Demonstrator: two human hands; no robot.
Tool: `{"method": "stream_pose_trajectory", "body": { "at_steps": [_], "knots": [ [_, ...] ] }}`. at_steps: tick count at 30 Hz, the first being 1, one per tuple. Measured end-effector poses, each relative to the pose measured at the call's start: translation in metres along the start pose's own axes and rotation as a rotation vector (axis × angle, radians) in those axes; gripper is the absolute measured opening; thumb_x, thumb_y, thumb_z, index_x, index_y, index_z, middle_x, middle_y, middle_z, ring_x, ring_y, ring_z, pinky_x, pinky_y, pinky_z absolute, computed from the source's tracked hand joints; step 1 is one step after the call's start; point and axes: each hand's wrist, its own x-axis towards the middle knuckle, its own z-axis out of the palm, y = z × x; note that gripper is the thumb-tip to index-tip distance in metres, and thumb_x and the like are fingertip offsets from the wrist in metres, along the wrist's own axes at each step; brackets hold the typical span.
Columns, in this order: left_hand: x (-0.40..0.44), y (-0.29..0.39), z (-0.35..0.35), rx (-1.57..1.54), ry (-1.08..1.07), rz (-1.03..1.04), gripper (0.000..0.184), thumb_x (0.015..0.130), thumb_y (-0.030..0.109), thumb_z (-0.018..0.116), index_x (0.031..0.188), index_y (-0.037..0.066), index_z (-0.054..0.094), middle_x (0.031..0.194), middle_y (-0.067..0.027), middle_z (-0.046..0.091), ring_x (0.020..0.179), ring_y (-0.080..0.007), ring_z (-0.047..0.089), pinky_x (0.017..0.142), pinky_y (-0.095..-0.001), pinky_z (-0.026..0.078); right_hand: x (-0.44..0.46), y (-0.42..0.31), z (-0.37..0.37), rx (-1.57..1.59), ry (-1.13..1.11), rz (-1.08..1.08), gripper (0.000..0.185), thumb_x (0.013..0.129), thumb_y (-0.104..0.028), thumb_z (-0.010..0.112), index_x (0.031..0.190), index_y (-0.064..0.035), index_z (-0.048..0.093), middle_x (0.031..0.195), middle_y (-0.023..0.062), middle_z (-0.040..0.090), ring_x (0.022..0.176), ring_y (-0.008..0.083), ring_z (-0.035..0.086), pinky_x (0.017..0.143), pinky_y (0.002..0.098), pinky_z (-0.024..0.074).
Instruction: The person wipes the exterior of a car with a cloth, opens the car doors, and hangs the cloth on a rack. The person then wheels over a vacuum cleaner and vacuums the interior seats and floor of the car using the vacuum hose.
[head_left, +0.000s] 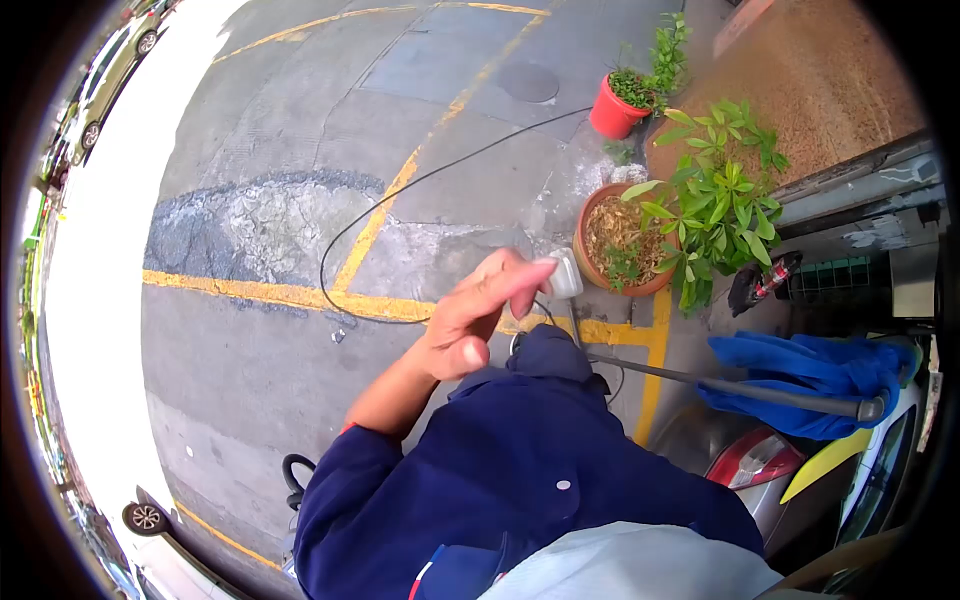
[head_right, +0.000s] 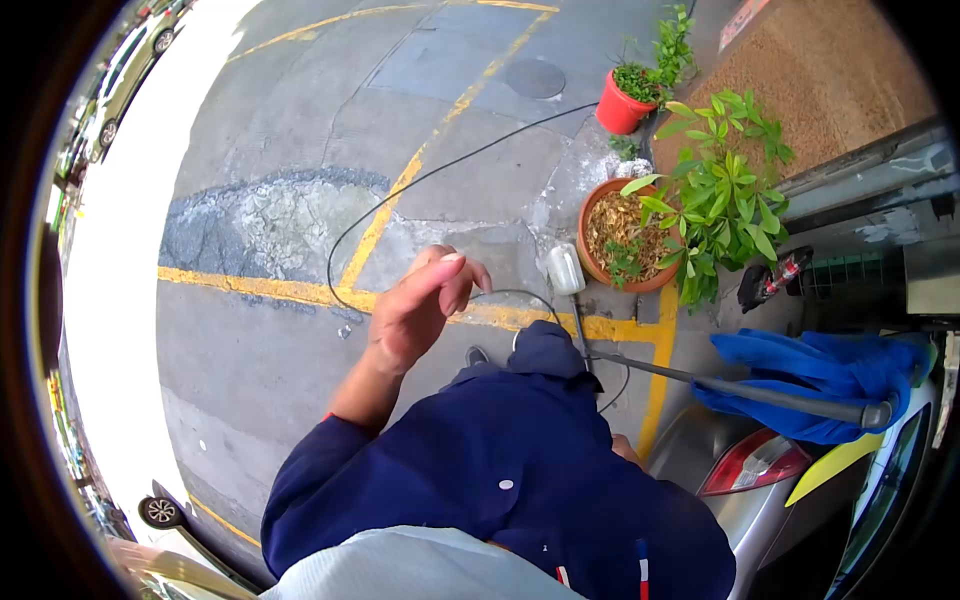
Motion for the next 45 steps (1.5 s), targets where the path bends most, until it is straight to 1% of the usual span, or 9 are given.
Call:
{"method": "stream_pose_trajectory", "body": {
  "at_steps": [4, 6, 10, 19, 24, 26, 31, 35, 45],
  "knots": [
    [0.081, 0.061, 0.005, -0.354, 0.016, 0.465, 0.062, 0.093, 0.067, 0.037, 0.139, 0.027, 0.048, 0.089, -0.0011, 0.047, 0.078, -0.0173, 0.040, 0.076, -0.0377, 0.043, -0.028, -0.137, 0.066, -0.338, 0.155, -0.179, 0.053, 0.094, -0.042, 0.052, 0.130, -0.0049, 0.043, 0.117, 0.0155, 0.057, 0.096, 0.0317, 0.059, 0.080, 0.0424, 0.0493],
    [0.088, 0.067, -0.015, -0.267, 0.238, 0.447, 0.045, 0.095, 0.062, 0.038, 0.122, 0.030, 0.054, 0.081, 0.0005, 0.046, 0.073, -0.0168, 0.039, 0.071, -0.0359, 0.041, -0.021, -0.241, 0.105, -0.503, 0.143, -0.249, 0.048, 0.094, -0.039, 0.052, 0.127, -0.0052, 0.045, 0.113, 0.0145, 0.058, 0.092, 0.0297, 0.059, 0.077, 0.0406, 0.0495],
    [0.112, 0.069, -0.021, -0.113, 0.766, 0.542, 0.034, 0.097, 0.053, 0.038, 0.086, 0.022, 0.050, 0.070, 0.0025, 0.043, 0.065, -0.0157, 0.037, 0.064, -0.0343, 0.036, -0.004, -0.451, 0.200, -0.827, 0.106, -0.419, 0.039, 0.093, -0.033, 0.053, 0.121, -0.0057, 0.049, 0.105, 0.0125, 0.060, 0.086, 0.0258, 0.060, 0.071, 0.0368, 0.0499],
    [0.081, 0.108, -0.053, 0.465, 0.889, 0.727, 0.043, 0.094, 0.055, 0.046, 0.108, 0.016, 0.058, 0.078, -0.0009, 0.045, 0.069, -0.0155, 0.039, 0.066, -0.0321, 0.038, 0.002, -0.748, 0.533, -1.199, -0.180, -0.994, 0.019, 0.093, -0.019, 0.056, 0.107, -0.0069, 0.058, 0.086, 0.0080, 0.066, 0.070, 0.0169, 0.062, 0.056, 0.0284, 0.0508],
    [-0.021, 0.138, -0.046, 1.042, 1.068, 0.520, 0.053, 0.092, 0.057, 0.051, 0.120, 0.013, 0.061, 0.082, -0.0027, 0.046, 0.071, -0.0154, 0.040, 0.067, -0.0309, 0.039, -0.059, -0.629, 0.694, -1.400, -0.333, -0.939, 0.019, 0.092, -0.015, 0.055, 0.109, -0.0073, 0.056, 0.085, 0.0065, 0.064, 0.061, 0.0142, 0.059, 0.049, 0.0254, 0.0478],
    [-0.101, 0.132, -0.028, 1.236, 1.353, 0.236, 0.058, 0.094, 0.049, 0.054, 0.131, 0.004, 0.056, 0.075, -0.0011, 0.042, 0.073, -0.0137, 0.040, 0.068, -0.0264, 0.035, -0.074, -0.546, 0.727, -1.576, -0.387, -0.850, 0.021, 0.092, -0.018, 0.057, 0.111, -0.0073, 0.055, 0.088, 0.0080, 0.065, 0.064, 0.0159, 0.062, 0.051, 0.0261, 0.0496],
    [-0.314, 0.044, 0.072, 0.928, 2.354, -0.405, 0.030, 0.094, 0.028, 0.060, 0.112, 0.005, 0.066, 0.084, -0.0001, 0.056, 0.076, -0.0100, 0.048, 0.070, -0.0255, 0.041, -0.079, -0.345, 0.773, -2.017, -0.532, -0.752, 0.028, 0.093, -0.021, 0.057, 0.117, -0.0081, 0.053, 0.099, 0.0101, 0.065, 0.074, 0.0197, 0.066, 0.058, 0.0306, 0.0539],
    [-0.423, 0.023, 0.184, 0.384, 2.831, -0.171, 0.027, 0.094, 0.028, 0.063, 0.106, 0.005, 0.068, 0.083, 0.0046, 0.060, 0.077, -0.0050, 0.049, 0.069, -0.0229, 0.041, -0.098, -0.204, 0.784, -2.257, -0.592, -0.776, 0.030, 0.092, -0.020, 0.058, 0.119, -0.0074, 0.053, 0.098, 0.0097, 0.066, 0.072, 0.0181, 0.065, 0.059, 0.0298, 0.0534],
    [-0.512, 0.067, 0.269, 0.599, 3.114, 0.246, 0.027, 0.093, 0.027, 0.065, 0.104, 0.003, 0.067, 0.079, 0.0056, 0.059, 0.069, -0.0032, 0.048, 0.062, -0.0206, 0.042, -0.147, 0.190, 0.827, -2.865, -1.486, -1.292, 0.037, 0.085, -0.023, 0.063, 0.115, -0.0023, 0.060, 0.090, 0.0126, 0.070, 0.076, 0.0196, 0.067, 0.070, 0.0325, 0.0526]
  ]
}}
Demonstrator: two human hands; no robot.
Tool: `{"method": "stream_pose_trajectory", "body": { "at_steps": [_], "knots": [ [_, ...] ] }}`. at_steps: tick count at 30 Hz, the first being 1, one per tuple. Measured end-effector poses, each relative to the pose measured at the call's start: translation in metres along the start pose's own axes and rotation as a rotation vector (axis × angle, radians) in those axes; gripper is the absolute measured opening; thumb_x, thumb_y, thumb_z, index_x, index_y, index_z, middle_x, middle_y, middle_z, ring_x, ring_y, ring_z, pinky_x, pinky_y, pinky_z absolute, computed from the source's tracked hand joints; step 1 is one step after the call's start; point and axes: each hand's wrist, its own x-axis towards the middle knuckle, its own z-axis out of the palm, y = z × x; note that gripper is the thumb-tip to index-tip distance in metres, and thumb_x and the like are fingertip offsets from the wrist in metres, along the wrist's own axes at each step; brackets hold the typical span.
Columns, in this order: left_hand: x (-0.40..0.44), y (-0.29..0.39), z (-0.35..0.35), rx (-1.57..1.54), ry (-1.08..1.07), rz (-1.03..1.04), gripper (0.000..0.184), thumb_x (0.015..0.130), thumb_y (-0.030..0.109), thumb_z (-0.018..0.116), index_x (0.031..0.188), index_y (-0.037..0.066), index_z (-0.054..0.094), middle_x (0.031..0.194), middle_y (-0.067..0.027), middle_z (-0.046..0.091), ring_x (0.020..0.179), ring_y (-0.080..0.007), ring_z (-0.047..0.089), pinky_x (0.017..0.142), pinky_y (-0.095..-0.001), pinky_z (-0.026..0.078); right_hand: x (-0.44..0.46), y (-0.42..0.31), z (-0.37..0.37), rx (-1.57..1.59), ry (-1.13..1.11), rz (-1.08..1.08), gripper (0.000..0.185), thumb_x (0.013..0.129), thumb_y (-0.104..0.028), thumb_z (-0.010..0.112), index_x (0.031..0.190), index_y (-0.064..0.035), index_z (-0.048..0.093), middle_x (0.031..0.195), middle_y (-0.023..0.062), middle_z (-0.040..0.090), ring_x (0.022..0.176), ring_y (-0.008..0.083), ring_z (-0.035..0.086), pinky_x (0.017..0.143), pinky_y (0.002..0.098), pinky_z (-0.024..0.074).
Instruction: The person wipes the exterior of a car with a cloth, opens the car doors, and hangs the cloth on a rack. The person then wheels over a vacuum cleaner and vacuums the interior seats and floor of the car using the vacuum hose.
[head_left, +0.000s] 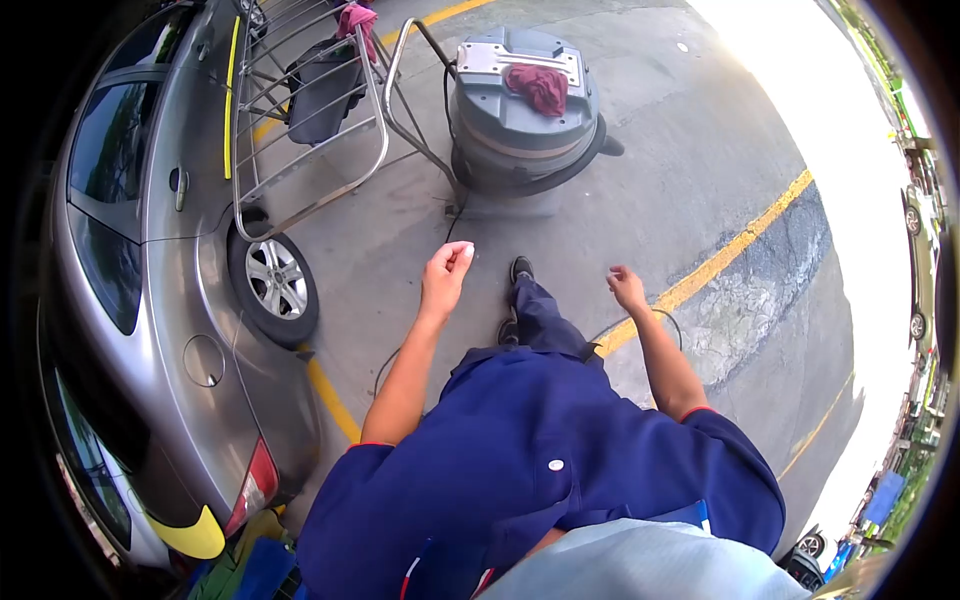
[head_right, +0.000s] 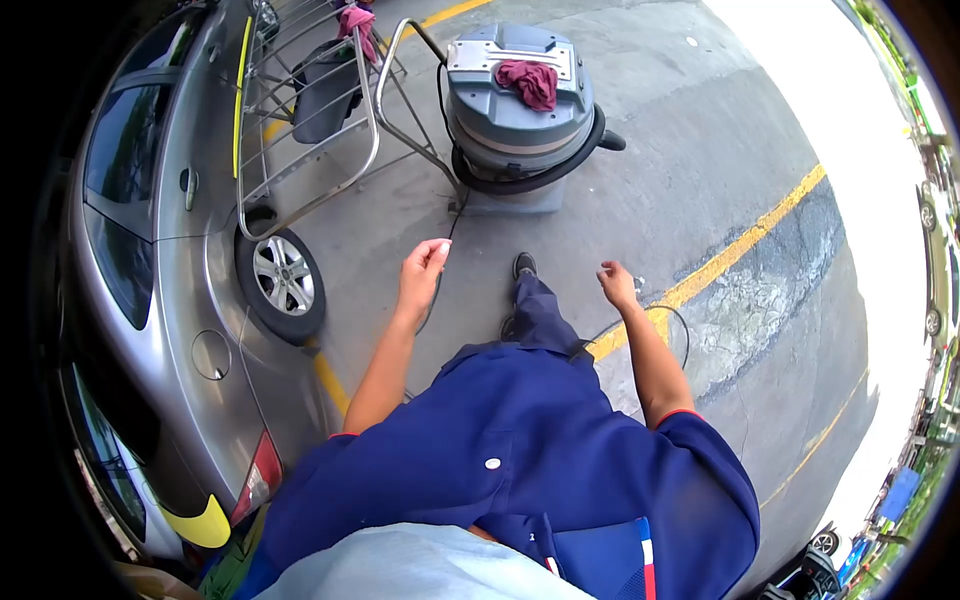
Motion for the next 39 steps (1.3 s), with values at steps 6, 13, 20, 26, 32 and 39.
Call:
{"method": "stream_pose_trajectory", "body": {
  "at_steps": [6, 13, 20, 26, 32, 39],
  "knots": [
    [0.078, 0.012, -0.046, 0.181, 0.187, -0.021, 0.029, 0.091, 0.026, 0.067, 0.106, 0.002, 0.066, 0.080, 0.0019, 0.062, 0.070, -0.0055, 0.052, 0.065, -0.0218, 0.046, 0.176, -0.185, 0.023, -0.083, 0.196, -0.419, 0.037, 0.085, -0.023, 0.063, 0.118, -0.0050, 0.059, 0.106, 0.0155, 0.066, 0.092, 0.0301, 0.064, 0.083, 0.0407, 0.0503],
    [0.232, 0.083, -0.087, 0.397, 0.176, 0.127, 0.040, 0.089, 0.032, 0.068, 0.114, 0.001, 0.062, 0.095, -0.0072, 0.065, 0.082, -0.0135, 0.061, 0.075, -0.0273, 0.051, 0.253, -0.332, 0.001, -0.366, 0.440, -0.837, 0.056, 0.074, -0.023, 0.071, 0.124, -0.0061, 0.052, 0.126, 0.0139, 0.051, 0.120, 0.0328, 0.046, 0.101, 0.0443, 0.0373],
    [0.413, 0.064, -0.086, 0.843, 0.234, 0.278, 0.064, 0.086, 0.043, 0.067, 0.128, -0.002, 0.050, 0.121, -0.0220, 0.056, 0.114, -0.0315, 0.056, 0.096, -0.0402, 0.045, 0.346, -0.388, 0.001, -0.592, 0.301, -0.626, 0.087, 0.074, -0.072, 0.058, 0.127, -0.0039, 0.050, 0.122, 0.0135, 0.054, 0.122, 0.0301, 0.045, 0.109, 0.0447, 0.0280],
    [0.539, 0.039, -0.084, 0.745, 0.126, -0.076, 0.055, 0.091, 0.042, 0.060, 0.110, -0.009, 0.051, 0.096, -0.0278, 0.064, 0.096, -0.0448, 0.062, 0.088, -0.0498, 0.048, 0.358, -0.386, 0.003, -0.520, 0.425, -0.703, 0.080, 0.065, -0.071, 0.064, 0.114, -0.0080, 0.058, 0.103, 0.0083, 0.056, 0.104, 0.0263, 0.051, 0.096, 0.0393, 0.0360],
    [0.526, 0.036, -0.074, 0.786, 0.091, 0.038, 0.050, 0.097, 0.043, 0.049, 0.092, -0.007, 0.046, 0.077, -0.0297, 0.062, 0.078, -0.0481, 0.062, 0.068, -0.0532, 0.048, 0.362, -0.381, -0.005, -0.536, 0.437, -0.713, 0.081, 0.061, -0.072, 0.067, 0.109, -0.0067, 0.059, 0.099, 0.0081, 0.056, 0.100, 0.0259, 0.052, 0.094, 0.0387, 0.0360],
    [0.456, 0.029, 0.049, 0.618, 0.023, -0.006, 0.033, 0.096, 0.025, 0.054, 0.093, -0.004, 0.039, 0.074, -0.0275, 0.060, 0.073, -0.0472, 0.061, 0.066, -0.0538, 0.045, 0.358, -0.283, -0.093, -0.549, 0.350, -0.634, 0.084, 0.056, -0.067, 0.071, 0.115, -0.0091, 0.056, 0.111, 0.0076, 0.056, 0.114, 0.0271, 0.048, 0.104, 0.0429, 0.0326]
  ]
}}
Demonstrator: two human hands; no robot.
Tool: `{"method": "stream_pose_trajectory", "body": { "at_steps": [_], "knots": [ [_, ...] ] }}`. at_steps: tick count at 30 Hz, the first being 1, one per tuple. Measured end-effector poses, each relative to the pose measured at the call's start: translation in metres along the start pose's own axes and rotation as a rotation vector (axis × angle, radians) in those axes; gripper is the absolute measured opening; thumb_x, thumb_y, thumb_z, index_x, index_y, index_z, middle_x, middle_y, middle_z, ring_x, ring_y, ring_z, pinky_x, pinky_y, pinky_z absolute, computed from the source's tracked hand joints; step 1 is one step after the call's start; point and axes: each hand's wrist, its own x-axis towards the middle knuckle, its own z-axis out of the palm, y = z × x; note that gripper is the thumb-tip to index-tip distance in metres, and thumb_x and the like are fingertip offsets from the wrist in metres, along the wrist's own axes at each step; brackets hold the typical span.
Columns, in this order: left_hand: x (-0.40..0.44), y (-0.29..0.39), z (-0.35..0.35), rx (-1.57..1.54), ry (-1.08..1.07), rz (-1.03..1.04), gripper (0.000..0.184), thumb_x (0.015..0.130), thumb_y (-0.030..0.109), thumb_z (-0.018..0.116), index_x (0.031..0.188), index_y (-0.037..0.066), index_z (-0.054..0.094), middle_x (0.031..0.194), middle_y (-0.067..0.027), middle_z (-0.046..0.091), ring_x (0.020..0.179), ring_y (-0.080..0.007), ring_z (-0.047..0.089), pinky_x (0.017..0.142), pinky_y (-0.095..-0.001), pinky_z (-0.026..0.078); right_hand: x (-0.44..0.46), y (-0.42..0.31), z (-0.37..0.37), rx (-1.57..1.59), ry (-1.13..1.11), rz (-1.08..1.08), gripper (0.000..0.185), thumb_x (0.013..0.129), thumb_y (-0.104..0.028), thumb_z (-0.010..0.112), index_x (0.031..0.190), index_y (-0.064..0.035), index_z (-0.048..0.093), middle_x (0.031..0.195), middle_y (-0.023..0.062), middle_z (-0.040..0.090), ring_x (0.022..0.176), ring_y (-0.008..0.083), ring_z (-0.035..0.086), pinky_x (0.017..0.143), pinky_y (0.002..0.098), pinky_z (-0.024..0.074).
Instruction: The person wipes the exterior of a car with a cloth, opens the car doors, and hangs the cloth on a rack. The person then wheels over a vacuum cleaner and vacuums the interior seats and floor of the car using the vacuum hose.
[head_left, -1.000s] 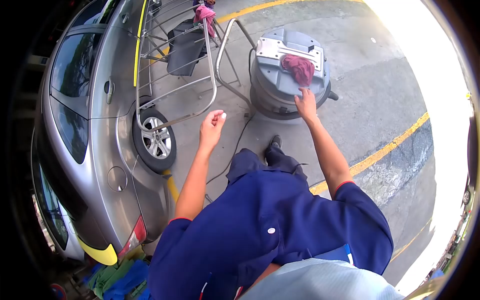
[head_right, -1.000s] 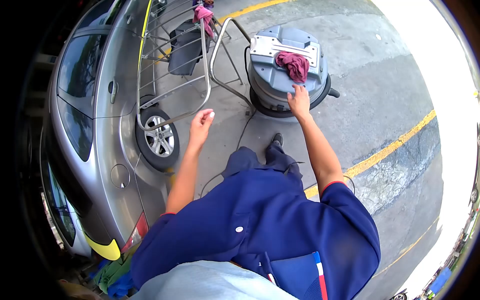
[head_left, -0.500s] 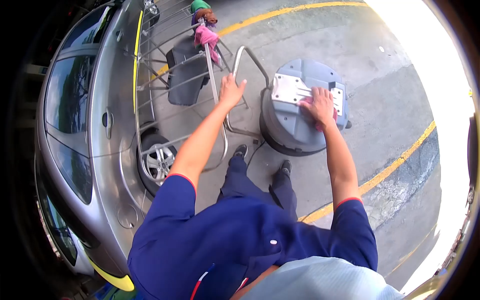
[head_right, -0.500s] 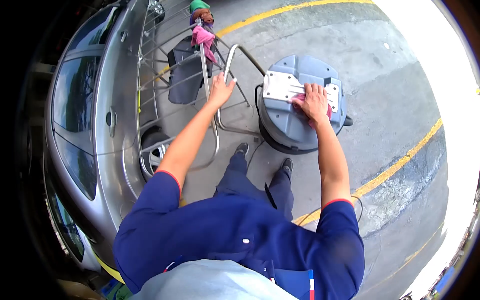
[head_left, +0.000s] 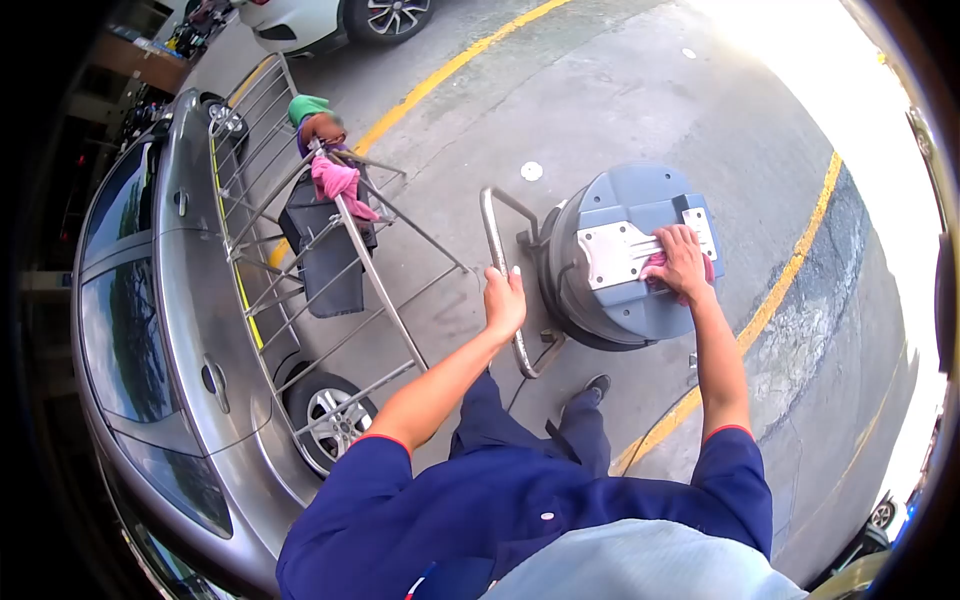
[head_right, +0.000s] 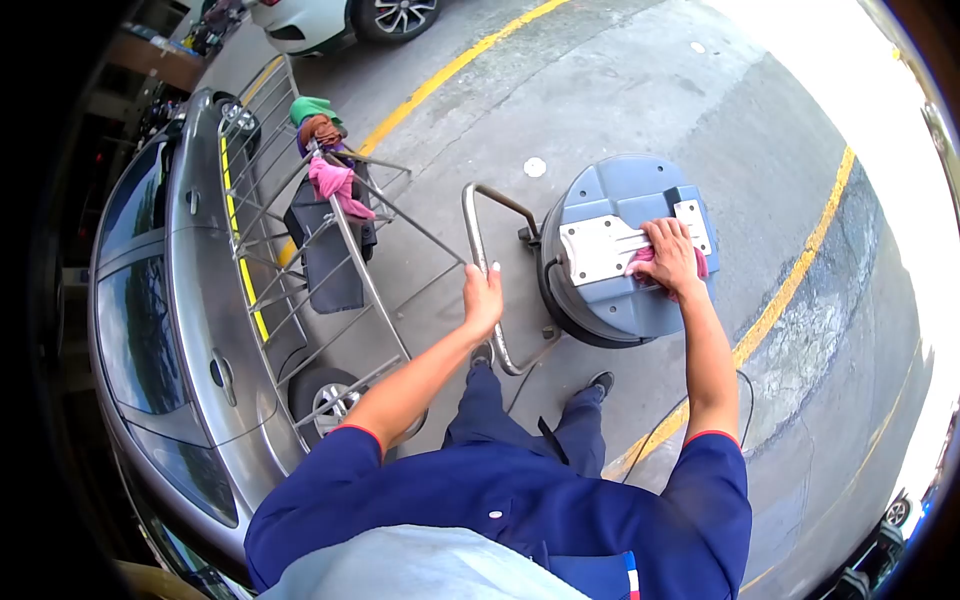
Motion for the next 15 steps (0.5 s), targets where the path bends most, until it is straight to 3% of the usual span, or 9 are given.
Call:
{"method": "stream_pose_trajectory", "body": {
  "at_steps": [3, 6, 7, 10, 11, 13, 15],
  "knots": [
    [-0.006, 0.040, 0.066, -0.109, -0.037, 0.010, 0.032, 0.097, 0.026, 0.053, 0.094, -0.003, 0.040, 0.080, -0.0266, 0.060, 0.076, -0.0440, 0.061, 0.069, -0.0503, 0.046, -0.029, 0.070, -0.016, -0.075, -0.045, 0.039, 0.088, 0.059, -0.066, 0.070, 0.124, -0.0098, 0.050, 0.120, 0.0087, 0.052, 0.123, 0.0285, 0.043, 0.113, 0.0448, 0.0260],
    [0.014, 0.073, 0.128, -0.239, -0.128, -0.057, 0.031, 0.098, 0.025, 0.051, 0.093, -0.003, 0.041, 0.084, -0.0233, 0.059, 0.078, -0.0373, 0.060, 0.072, -0.0478, 0.046, -0.053, 0.132, -0.042, -0.202, -0.128, 0.152, 0.085, 0.075, -0.059, 0.063, 0.139, -0.0100, 0.039, 0.137, 0.0112, 0.045, 0.136, 0.0297, 0.033, 0.117, 0.0471, 0.0192],
    [0.011, 0.107, 0.168, -0.251, -0.193, -0.025, 0.030, 0.098, 0.024, 0.050, 0.092, -0.004, 0.041, 0.084, -0.0216, 0.059, 0.078, -0.0355, 0.060, 0.074, -0.0472, 0.046, -0.076, 0.150, -0.047, -0.309, 0.020, 0.250, 0.082, 0.078, -0.057, 0.062, 0.141, -0.0100, 0.039, 0.142, 0.0116, 0.042, 0.138, 0.0318, 0.030, 0.116, 0.0490, 0.0191],
    [0.002, 0.122, 0.256, -0.286, -0.215, 0.046, 0.026, 0.099, 0.021, 0.047, 0.096, -0.003, 0.038, 0.080, -0.0177, 0.057, 0.070, -0.0294, 0.060, 0.065, -0.0439, 0.050, -0.123, 0.148, -0.059, -0.220, 0.324, 0.599, 0.071, 0.080, -0.041, 0.070, 0.134, -0.0019, 0.045, 0.138, 0.0199, 0.043, 0.131, 0.0366, 0.037, 0.111, 0.0479, 0.0271],
    [-0.006, 0.150, 0.264, -0.351, -0.284, 0.008, 0.024, 0.099, 0.020, 0.047, 0.096, -0.001, 0.036, 0.077, -0.0153, 0.054, 0.061, -0.0252, 0.056, 0.056, -0.0408, 0.048, -0.137, 0.139, -0.048, -0.117, 0.453, 0.707, 0.068, 0.080, -0.038, 0.072, 0.132, -0.0017, 0.047, 0.135, 0.0199, 0.045, 0.127, 0.0368, 0.040, 0.107, 0.0465, 0.0326],
    [-0.035, 0.214, 0.265, -0.460, -0.437, -0.078, 0.022, 0.098, 0.017, 0.047, 0.097, 0.001, 0.031, 0.072, -0.0105, 0.048, 0.044, -0.0168, 0.048, 0.037, -0.0345, 0.046, -0.148, 0.093, -0.053, 0.141, 0.448, 0.926, 0.066, 0.083, -0.042, 0.069, 0.130, -0.0005, 0.047, 0.129, 0.0188, 0.047, 0.120, 0.0366, 0.044, 0.103, 0.0438, 0.0366],
    [-0.041, 0.240, 0.293, -0.491, -0.625, -0.078, 0.025, 0.098, 0.016, 0.048, 0.100, 0.001, 0.028, 0.080, -0.0136, 0.049, 0.049, -0.0187, 0.054, 0.044, -0.0353, 0.052, -0.142, 0.042, -0.065, 0.445, 0.346, 1.080, 0.065, 0.081, -0.049, 0.070, 0.125, -0.0045, 0.051, 0.110, 0.0138, 0.055, 0.105, 0.0295, 0.054, 0.092, 0.0410, 0.0452]
  ]
}}
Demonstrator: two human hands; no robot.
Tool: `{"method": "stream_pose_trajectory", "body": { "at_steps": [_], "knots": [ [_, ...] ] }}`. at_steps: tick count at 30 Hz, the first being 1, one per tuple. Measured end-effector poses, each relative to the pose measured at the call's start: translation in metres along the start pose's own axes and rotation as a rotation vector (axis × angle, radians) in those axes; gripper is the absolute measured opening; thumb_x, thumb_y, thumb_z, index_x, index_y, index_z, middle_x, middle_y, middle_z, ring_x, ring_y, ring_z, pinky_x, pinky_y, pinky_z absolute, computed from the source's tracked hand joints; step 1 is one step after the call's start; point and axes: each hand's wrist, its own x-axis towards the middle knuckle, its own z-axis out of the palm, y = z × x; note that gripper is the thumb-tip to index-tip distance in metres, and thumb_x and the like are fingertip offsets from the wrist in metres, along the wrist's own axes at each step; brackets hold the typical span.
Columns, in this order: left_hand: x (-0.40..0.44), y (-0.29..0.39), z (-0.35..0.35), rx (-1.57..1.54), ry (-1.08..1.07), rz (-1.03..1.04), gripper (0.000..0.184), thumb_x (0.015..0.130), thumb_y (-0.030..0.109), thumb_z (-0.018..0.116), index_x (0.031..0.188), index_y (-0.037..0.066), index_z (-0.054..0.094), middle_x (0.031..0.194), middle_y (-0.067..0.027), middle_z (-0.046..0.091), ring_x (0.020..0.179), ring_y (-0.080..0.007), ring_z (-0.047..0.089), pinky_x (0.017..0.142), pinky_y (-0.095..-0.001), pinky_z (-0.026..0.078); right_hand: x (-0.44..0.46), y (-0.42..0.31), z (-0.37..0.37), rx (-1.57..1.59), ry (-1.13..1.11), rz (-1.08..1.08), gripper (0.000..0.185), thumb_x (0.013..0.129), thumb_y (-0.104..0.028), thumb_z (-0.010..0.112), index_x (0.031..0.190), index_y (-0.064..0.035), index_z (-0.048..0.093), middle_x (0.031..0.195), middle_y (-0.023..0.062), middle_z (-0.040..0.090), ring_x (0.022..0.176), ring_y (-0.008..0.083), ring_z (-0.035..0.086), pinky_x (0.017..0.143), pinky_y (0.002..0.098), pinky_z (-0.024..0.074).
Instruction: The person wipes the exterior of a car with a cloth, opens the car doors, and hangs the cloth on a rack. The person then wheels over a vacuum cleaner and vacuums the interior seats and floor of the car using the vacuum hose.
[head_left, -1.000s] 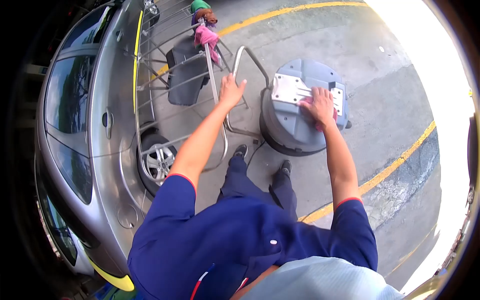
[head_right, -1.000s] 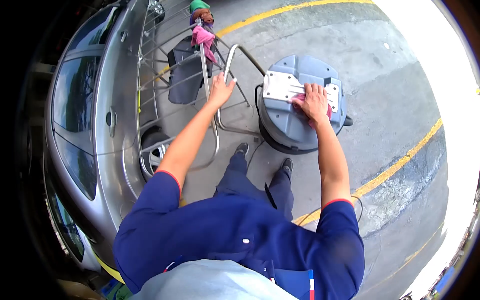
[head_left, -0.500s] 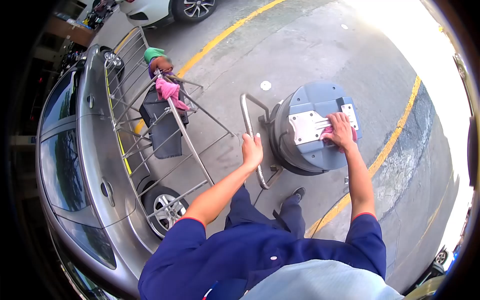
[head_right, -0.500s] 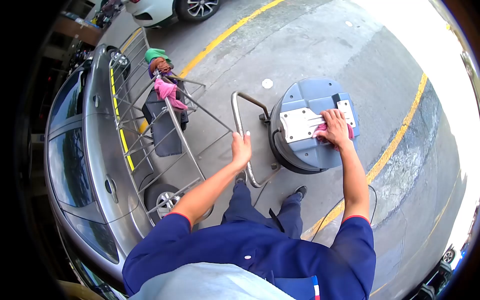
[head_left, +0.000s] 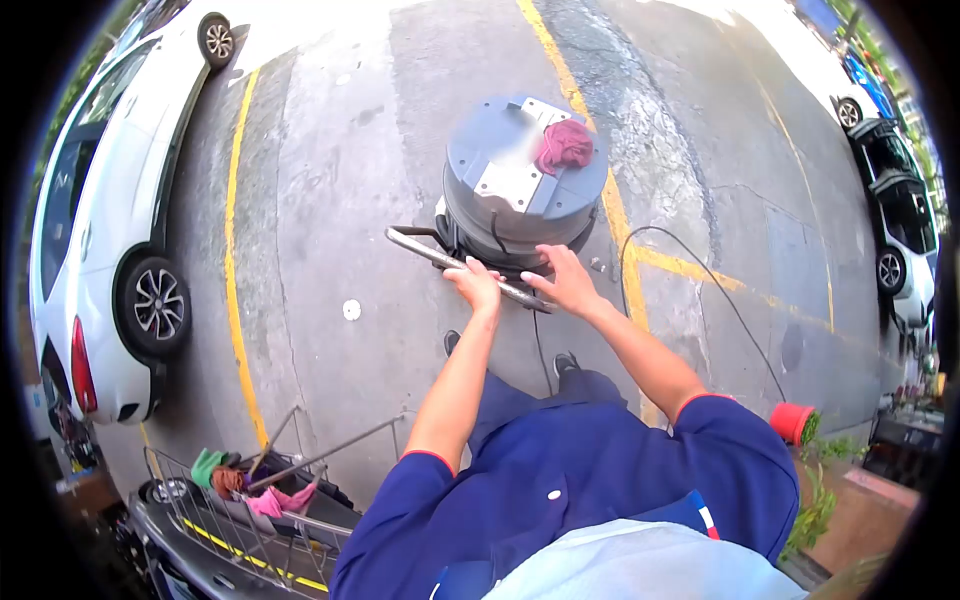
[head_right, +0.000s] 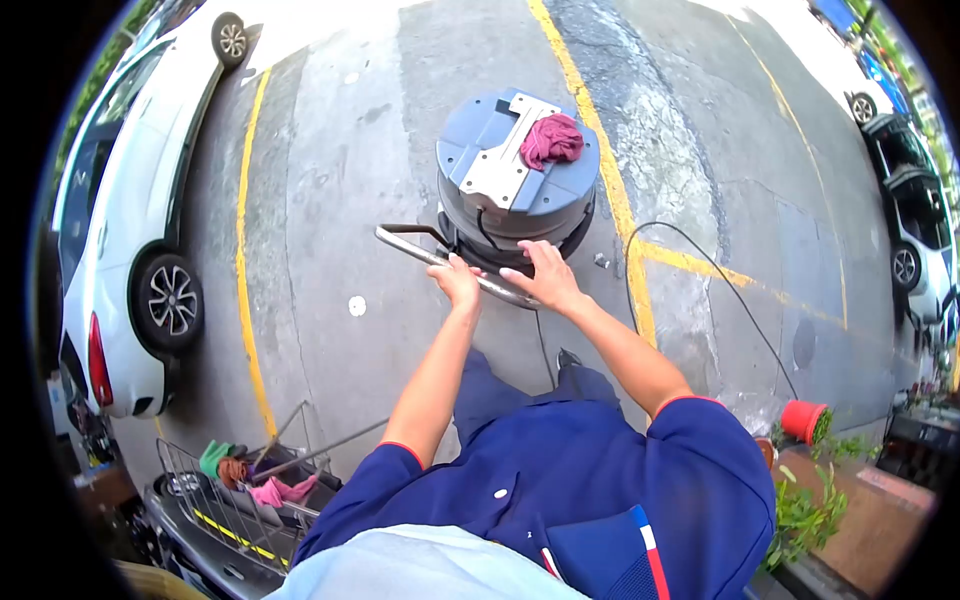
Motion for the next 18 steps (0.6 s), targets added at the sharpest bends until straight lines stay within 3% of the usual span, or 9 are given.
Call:
{"method": "stream_pose_trajectory", "body": {
  "at_steps": [1, 2, 4, 6, 7, 8, 10, 13, 18],
  "knots": [
    [0.015, 0.006, 0.017, -0.060, -0.043, -0.002, 0.026, 0.097, 0.015, 0.048, 0.101, 0.001, 0.027, 0.082, -0.0142, 0.049, 0.051, -0.0193, 0.055, 0.045, -0.0357, 0.053, 0.013, 0.008, 0.010, -0.048, 0.128, -0.061, 0.063, 0.079, -0.050, 0.071, 0.122, -0.0062, 0.053, 0.099, 0.0101, 0.058, 0.093, 0.0274, 0.058, 0.083, 0.0400, 0.0489],
    [0.015, 0.006, 0.024, -0.094, -0.109, -0.039, 0.027, 0.097, 0.015, 0.049, 0.102, 0.001, 0.027, 0.083, -0.0148, 0.049, 0.052, -0.0198, 0.056, 0.047, -0.0361, 0.054, 0.001, -0.018, 0.001, 0.044, -0.145, 0.173, 0.061, 0.079, -0.047, 0.072, 0.121, -0.0068, 0.054, 0.094, 0.0096, 0.059, 0.088, 0.0287, 0.061, 0.077, 0.0414, 0.0496],
    [0.041, 0.004, 0.044, -0.070, -0.246, -0.034, 0.032, 0.095, 0.013, 0.054, 0.109, 0.000, 0.028, 0.087, -0.0131, 0.049, 0.057, -0.0201, 0.056, 0.050, -0.0351, 0.054, 0.010, 0.013, 0.029, -0.324, 0.080, 0.022, 0.058, 0.080, -0.044, 0.071, 0.122, -0.0070, 0.054, 0.085, 0.0102, 0.062, 0.080, 0.0315, 0.064, 0.072, 0.0438, 0.0503],
    [0.087, 0.013, 0.048, 0.691, 0.068, 0.521, 0.056, 0.086, 0.027, 0.067, 0.121, -0.005, 0.037, 0.116, -0.0212, 0.041, 0.117, -0.0345, 0.042, 0.098, -0.0489, 0.035, 0.048, 0.019, 0.005, -0.339, 0.027, 0.308, 0.048, 0.078, -0.047, 0.069, 0.100, -0.0044, 0.064, 0.077, 0.0137, 0.066, 0.080, 0.0345, 0.066, 0.071, 0.0465, 0.0510],
    [0.100, 0.044, 0.054, 0.662, 0.153, 0.762, 0.061, 0.082, 0.032, 0.070, 0.122, -0.001, 0.038, 0.123, -0.0214, 0.039, 0.121, -0.0377, 0.036, 0.101, -0.0501, 0.029, 0.069, 0.016, -0.010, -0.381, -0.033, 0.401, 0.047, 0.077, -0.048, 0.068, 0.093, -0.0041, 0.065, 0.075, 0.0142, 0.066, 0.079, 0.0351, 0.067, 0.071, 0.0469, 0.0512],
    [0.113, 0.077, 0.063, 0.665, 0.080, 1.024, 0.041, 0.085, 0.028, 0.067, 0.110, 0.001, 0.050, 0.121, -0.0180, 0.048, 0.115, -0.0350, 0.044, 0.099, -0.0496, 0.033, 0.087, 0.012, -0.020, -0.414, -0.097, 0.490, 0.047, 0.076, -0.050, 0.068, 0.086, -0.0037, 0.067, 0.074, 0.0147, 0.067, 0.078, 0.0357, 0.067, 0.071, 0.0473, 0.0513],
    [0.173, 0.101, 0.092, 0.824, -0.403, 1.237, 0.022, 0.088, 0.025, 0.060, 0.085, 0.004, 0.063, 0.095, -0.0130, 0.064, 0.091, -0.0302, 0.059, 0.086, -0.0463, 0.041, 0.099, 0.015, -0.025, -0.401, -0.015, 0.550, 0.042, 0.074, -0.047, 0.067, 0.072, -0.0055, 0.066, 0.076, 0.0163, 0.068, 0.080, 0.0358, 0.067, 0.072, 0.0471, 0.0513],
    [0.197, 0.106, 0.151, 1.112, -0.465, 1.316, 0.035, 0.090, 0.023, 0.054, 0.059, 0.008, 0.061, 0.063, -0.0075, 0.063, 0.062, -0.0278, 0.061, 0.066, -0.0426, 0.042, 0.125, 0.044, -0.039, -0.342, 0.149, 0.575, 0.032, 0.076, -0.040, 0.064, 0.068, -0.0087, 0.064, 0.072, 0.0154, 0.067, 0.075, 0.0349, 0.066, 0.067, 0.0469, 0.0509],
    [0.249, 0.121, 0.217, 0.958, -0.603, 1.481, 0.039, 0.089, 0.022, 0.052, 0.052, 0.010, 0.055, 0.058, -0.0071, 0.062, 0.053, -0.0273, 0.058, 0.055, -0.0413, 0.039, 0.170, 0.072, -0.025, -0.430, 0.571, 0.459, 0.025, 0.076, -0.030, 0.065, 0.062, -0.0103, 0.059, 0.062, 0.0109, 0.063, 0.060, 0.0325, 0.063, 0.055, 0.0456, 0.0483]
  ]
}}
